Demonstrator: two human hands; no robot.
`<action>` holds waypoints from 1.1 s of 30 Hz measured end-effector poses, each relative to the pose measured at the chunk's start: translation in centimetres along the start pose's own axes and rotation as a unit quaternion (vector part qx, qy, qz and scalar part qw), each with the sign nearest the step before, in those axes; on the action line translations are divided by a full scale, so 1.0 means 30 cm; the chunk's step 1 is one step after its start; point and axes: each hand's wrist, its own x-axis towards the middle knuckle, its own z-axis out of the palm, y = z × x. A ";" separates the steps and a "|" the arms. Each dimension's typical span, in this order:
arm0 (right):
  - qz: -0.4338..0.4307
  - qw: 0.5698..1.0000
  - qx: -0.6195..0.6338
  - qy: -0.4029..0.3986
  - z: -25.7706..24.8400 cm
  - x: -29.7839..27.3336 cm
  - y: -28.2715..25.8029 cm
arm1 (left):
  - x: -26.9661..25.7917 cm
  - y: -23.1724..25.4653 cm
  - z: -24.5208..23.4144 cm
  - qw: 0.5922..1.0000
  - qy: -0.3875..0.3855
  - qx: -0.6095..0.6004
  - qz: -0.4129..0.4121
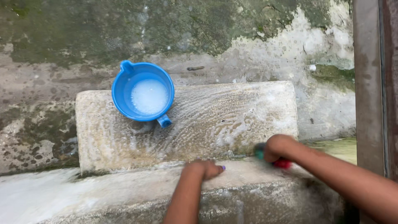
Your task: The person scrubs a concrete outdoor step using a brush and soapy water from a blue cup.
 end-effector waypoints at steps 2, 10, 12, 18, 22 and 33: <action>0.042 0.998 -0.029 0.023 0.025 0.032 0.071 | 0.067 -0.067 0.018 0.999 -0.031 -0.007 0.017; -0.023 0.998 0.014 0.049 0.003 -0.028 0.007 | 0.131 -0.066 0.075 0.999 0.039 0.016 -0.006; 0.038 0.999 -0.003 0.038 0.009 -0.025 0.126 | 0.085 -0.031 0.050 0.998 0.044 0.045 0.003; 0.023 0.998 -0.012 0.051 0.053 -0.019 0.092 | 0.032 -0.022 0.015 0.998 0.059 0.015 -0.003; -0.065 0.995 0.001 0.078 0.112 -0.058 -0.061 | 0.048 -0.022 0.016 0.998 0.058 0.025 0.012; -0.014 0.997 0.003 0.078 0.110 -0.124 0.036 | 0.028 -0.005 0.000 0.998 0.051 0.003 -0.035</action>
